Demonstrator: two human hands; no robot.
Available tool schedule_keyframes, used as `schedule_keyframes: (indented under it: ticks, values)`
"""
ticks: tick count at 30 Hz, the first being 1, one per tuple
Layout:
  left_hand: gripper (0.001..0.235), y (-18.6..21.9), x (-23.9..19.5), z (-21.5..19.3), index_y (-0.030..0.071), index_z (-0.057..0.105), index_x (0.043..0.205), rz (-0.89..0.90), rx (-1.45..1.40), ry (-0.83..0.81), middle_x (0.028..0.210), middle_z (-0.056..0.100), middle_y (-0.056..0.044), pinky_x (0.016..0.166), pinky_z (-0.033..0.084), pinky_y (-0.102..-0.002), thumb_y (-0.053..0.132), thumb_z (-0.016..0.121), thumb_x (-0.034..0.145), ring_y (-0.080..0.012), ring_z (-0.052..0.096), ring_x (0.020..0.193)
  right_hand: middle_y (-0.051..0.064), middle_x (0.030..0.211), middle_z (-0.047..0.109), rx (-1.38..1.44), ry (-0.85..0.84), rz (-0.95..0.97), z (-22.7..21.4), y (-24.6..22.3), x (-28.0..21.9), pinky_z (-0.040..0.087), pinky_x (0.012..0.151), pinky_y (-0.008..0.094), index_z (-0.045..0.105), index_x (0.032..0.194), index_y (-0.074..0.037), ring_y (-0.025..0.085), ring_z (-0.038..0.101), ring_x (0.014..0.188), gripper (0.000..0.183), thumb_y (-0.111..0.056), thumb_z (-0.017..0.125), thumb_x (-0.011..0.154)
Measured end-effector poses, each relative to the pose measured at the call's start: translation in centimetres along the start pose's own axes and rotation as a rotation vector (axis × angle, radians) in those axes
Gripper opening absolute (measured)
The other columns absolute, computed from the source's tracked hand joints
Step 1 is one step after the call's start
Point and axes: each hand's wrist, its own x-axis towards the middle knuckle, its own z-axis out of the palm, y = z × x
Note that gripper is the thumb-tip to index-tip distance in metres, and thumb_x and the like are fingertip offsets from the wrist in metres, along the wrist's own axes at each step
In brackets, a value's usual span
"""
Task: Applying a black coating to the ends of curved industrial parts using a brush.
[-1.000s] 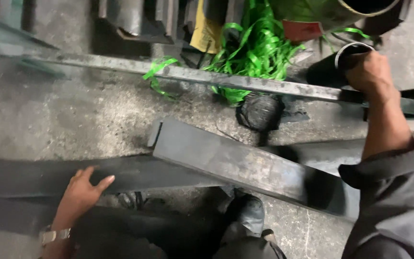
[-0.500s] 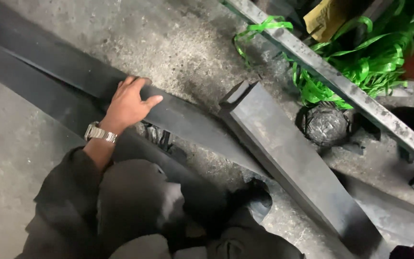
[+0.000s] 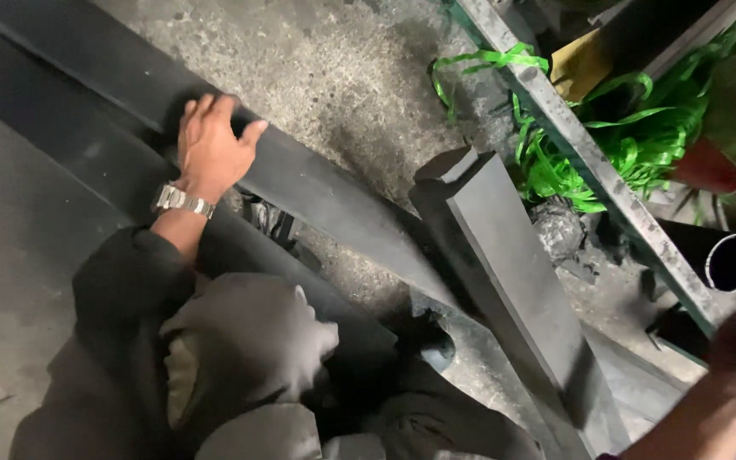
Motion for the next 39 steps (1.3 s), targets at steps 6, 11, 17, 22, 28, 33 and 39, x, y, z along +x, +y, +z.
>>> schedule_keyframes:
  ticks: [6, 11, 17, 22, 28, 33, 39]
  values:
    - [0.065, -0.2, 0.4, 1.0, 0.0, 0.066, 0.129, 0.036, 0.067, -0.055, 0.139, 0.053, -0.026, 0.117, 0.022, -0.061, 0.053, 0.075, 0.093, -0.0469, 0.036, 0.137, 0.0, 0.09, 0.059, 0.149, 0.088, 0.156, 43.5, -3.6, 8.2, 0.045, 0.065, 0.022, 0.062, 0.108, -0.011, 0.01, 0.055, 0.071, 0.015, -0.024, 0.069, 0.108]
    - [0.071, -0.7, 0.6, 2.1, 0.001, 0.066, 0.133, 0.108, 0.089, -0.095, 0.149, 0.046, -0.027, 0.119, 0.008, -0.068, 0.061, 0.069, 0.094, -0.0498, 0.023, 0.148, 0.005, 0.097, 0.07, -0.341, -0.125, 0.187, 57.3, -4.9, 12.1, 0.055, 0.078, 0.032, 0.066, 0.107, -0.008, 0.018, 0.067, 0.085, 0.021, -0.017, 0.08, 0.094]
    - [0.072, -0.6, 0.5, 2.7, 0.005, 0.065, 0.137, 0.119, 0.126, -0.161, 0.155, 0.041, -0.026, 0.116, -0.001, -0.072, 0.065, 0.06, 0.097, -0.0513, 0.012, 0.152, 0.009, 0.097, 0.073, -1.11, -0.496, 0.005, 66.1, -7.3, 13.7, 0.058, 0.076, 0.03, 0.069, 0.106, -0.001, 0.017, 0.07, 0.085, 0.018, -0.015, 0.074, 0.097]
    - [0.08, -0.6, 0.3, 2.8, 0.004, 0.063, 0.141, 0.13, 0.111, -0.155, 0.156, 0.04, -0.028, 0.117, -0.003, -0.072, 0.07, 0.059, 0.096, -0.0519, 0.01, 0.152, 0.01, 0.087, 0.073, -1.415, -0.942, -0.124, 68.0, -7.0, 14.2, 0.053, 0.061, 0.028, 0.073, 0.102, 0.0, 0.015, 0.072, 0.069, 0.012, -0.008, 0.074, 0.093]
    - [0.081, -0.8, 0.3, 3.1, 0.004, 0.064, 0.14, 0.126, 0.076, -0.139, 0.157, 0.039, -0.029, 0.116, -0.005, -0.072, 0.071, 0.06, 0.094, -0.0523, 0.009, 0.152, 0.008, 0.084, 0.075, -1.583, -0.909, -0.024, 70.0, -5.5, 13.7, 0.054, 0.059, 0.03, 0.074, 0.097, -0.004, 0.016, 0.072, 0.065, 0.011, -0.007, 0.076, 0.087]
    - [0.085, -0.7, 0.0, 2.9, 0.003, 0.064, 0.141, 0.115, 0.005, -0.132, 0.159, 0.038, -0.031, 0.118, -0.004, -0.071, 0.075, 0.06, 0.096, -0.0527, 0.009, 0.154, 0.009, 0.087, 0.074, -1.577, -1.129, -0.243, 64.3, -4.9, 16.3, 0.055, 0.06, 0.029, 0.072, 0.094, -0.007, 0.018, 0.071, 0.066, 0.004, -0.005, 0.07, 0.091]
    - [0.089, -0.8, 0.0, 3.2, 0.001, 0.063, 0.143, 0.115, -0.06, -0.07, 0.16, 0.037, -0.034, 0.117, -0.002, -0.072, 0.079, 0.057, 0.101, -0.0548, 0.012, 0.151, 0.008, 0.093, 0.072, -1.891, -1.028, -0.101, 55.3, -4.0, 20.8, 0.058, 0.061, 0.031, 0.072, 0.111, -0.007, 0.017, 0.067, 0.067, 0.017, -0.018, 0.063, 0.102]
